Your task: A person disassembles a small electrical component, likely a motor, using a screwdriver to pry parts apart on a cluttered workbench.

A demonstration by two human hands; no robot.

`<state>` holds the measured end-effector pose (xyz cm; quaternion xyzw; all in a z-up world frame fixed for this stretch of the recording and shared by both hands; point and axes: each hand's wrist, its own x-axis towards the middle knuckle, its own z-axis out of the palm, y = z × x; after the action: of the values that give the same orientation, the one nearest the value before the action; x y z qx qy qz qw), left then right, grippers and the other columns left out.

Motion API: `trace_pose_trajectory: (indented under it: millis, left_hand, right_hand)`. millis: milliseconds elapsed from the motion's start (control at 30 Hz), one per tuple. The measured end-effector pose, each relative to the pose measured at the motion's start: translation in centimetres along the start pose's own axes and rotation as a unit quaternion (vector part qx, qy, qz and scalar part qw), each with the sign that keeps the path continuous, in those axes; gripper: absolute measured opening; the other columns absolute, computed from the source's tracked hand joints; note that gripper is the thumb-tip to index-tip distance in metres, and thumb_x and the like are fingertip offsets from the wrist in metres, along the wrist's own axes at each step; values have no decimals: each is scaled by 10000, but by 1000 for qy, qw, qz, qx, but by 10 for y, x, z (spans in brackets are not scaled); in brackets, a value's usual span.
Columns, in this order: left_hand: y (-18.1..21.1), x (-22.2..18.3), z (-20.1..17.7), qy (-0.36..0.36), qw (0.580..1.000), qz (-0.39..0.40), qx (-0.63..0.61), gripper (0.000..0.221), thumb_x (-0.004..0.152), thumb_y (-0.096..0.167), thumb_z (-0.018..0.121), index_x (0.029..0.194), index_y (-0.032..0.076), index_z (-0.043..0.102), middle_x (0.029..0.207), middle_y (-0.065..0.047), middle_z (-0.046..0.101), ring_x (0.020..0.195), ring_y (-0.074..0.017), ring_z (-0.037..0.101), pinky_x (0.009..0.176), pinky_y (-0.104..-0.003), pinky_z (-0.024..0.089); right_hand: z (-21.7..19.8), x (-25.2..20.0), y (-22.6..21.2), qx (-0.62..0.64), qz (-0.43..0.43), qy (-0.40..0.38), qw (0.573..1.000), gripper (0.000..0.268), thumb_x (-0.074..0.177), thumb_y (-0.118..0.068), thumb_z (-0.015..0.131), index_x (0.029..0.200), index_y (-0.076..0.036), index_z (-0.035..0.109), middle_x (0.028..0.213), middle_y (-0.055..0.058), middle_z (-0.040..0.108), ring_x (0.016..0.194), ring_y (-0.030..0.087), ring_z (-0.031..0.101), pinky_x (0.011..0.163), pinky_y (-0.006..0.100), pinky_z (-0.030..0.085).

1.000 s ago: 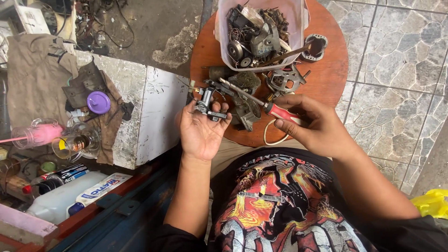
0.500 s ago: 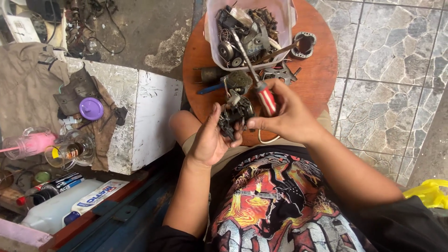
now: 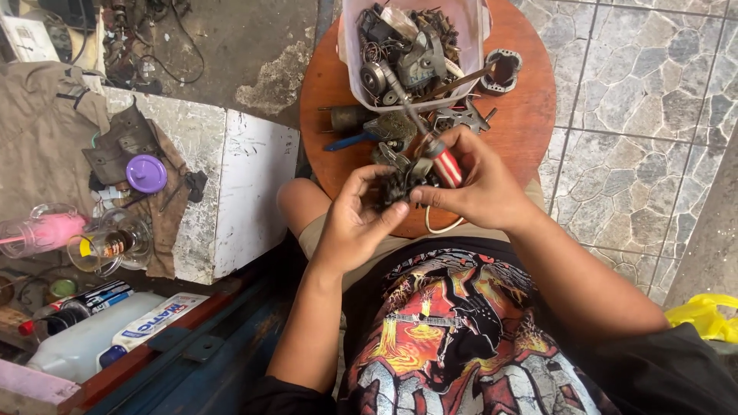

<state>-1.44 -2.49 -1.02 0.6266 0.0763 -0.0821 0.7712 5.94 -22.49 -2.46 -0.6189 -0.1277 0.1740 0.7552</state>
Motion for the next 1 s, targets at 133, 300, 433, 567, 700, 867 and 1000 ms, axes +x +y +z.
trace_pose_trajectory:
  millis: [133, 300, 433, 567, 700, 867, 1000]
  left_hand:
    - [0, 3, 8, 12, 996, 60, 66, 489, 862, 203, 853, 1255, 11, 634, 1026, -168, 651, 936, -212, 667, 802, -361, 622]
    - [-1, 1, 9, 25, 998, 43, -44, 445, 965, 187, 726, 1312, -46, 572, 820, -195, 688, 738, -223, 707, 709, -353, 655]
    - [-1, 3, 15, 43, 991, 31, -123, 410, 1012, 238, 655, 1313, -29, 580, 898, -228, 685, 790, -256, 727, 703, -374, 663]
    - [-5, 1, 13, 46, 978, -5, -206, 466, 1030, 305, 605, 1380, 8, 523, 1031, -213, 670, 878, -252, 727, 812, -399, 652]
    - [-7, -1, 19, 71, 974, 17, -214, 399, 1028, 291, 619, 1337, 45, 563, 1091, -196, 663, 951, -250, 695, 833, -336, 608]
    - [2, -4, 28, 75, 980, 23, -184, 386, 987, 230, 679, 1298, 37, 556, 1090, -151, 638, 960, -216, 670, 847, -343, 604]
    - [-1, -4, 25, 91, 982, 30, -163, 354, 906, 90, 761, 1182, 0, 561, 1017, -163, 639, 906, -237, 700, 824, -409, 640]
  right_hand:
    - [5, 2, -15, -32, 9, -13, 999, 567, 679, 29, 952, 1130, 23, 608, 823, 113, 635, 731, 113, 599, 629, 188, 510]
    - [-2, -1, -20, -15, 27, -22, 999, 531, 690, 64, 922, 1124, 12, 621, 865, 121, 685, 804, 112, 607, 689, 188, 502]
    - [-1, 5, -23, 21, 34, -30, 999, 551, 680, 59, 929, 1125, 18, 607, 889, 128, 702, 833, 111, 622, 721, 201, 525]
    - [7, 1, -14, 8, 27, -11, 1000, 612, 640, 56, 961, 1134, 19, 602, 779, 101, 625, 699, 113, 612, 616, 191, 524]
    - [1, 0, -5, 30, 38, 13, 999, 538, 687, 75, 920, 1116, 22, 601, 756, 71, 611, 650, 70, 575, 573, 148, 496]
    - [-3, 0, -11, 53, 45, 22, 997, 496, 697, 96, 895, 1100, 30, 613, 701, 61, 585, 574, 82, 605, 515, 157, 531]
    - [-4, -3, -12, 58, 41, 25, 997, 487, 698, 101, 890, 1104, 33, 629, 720, 76, 589, 604, 96, 619, 508, 195, 567]
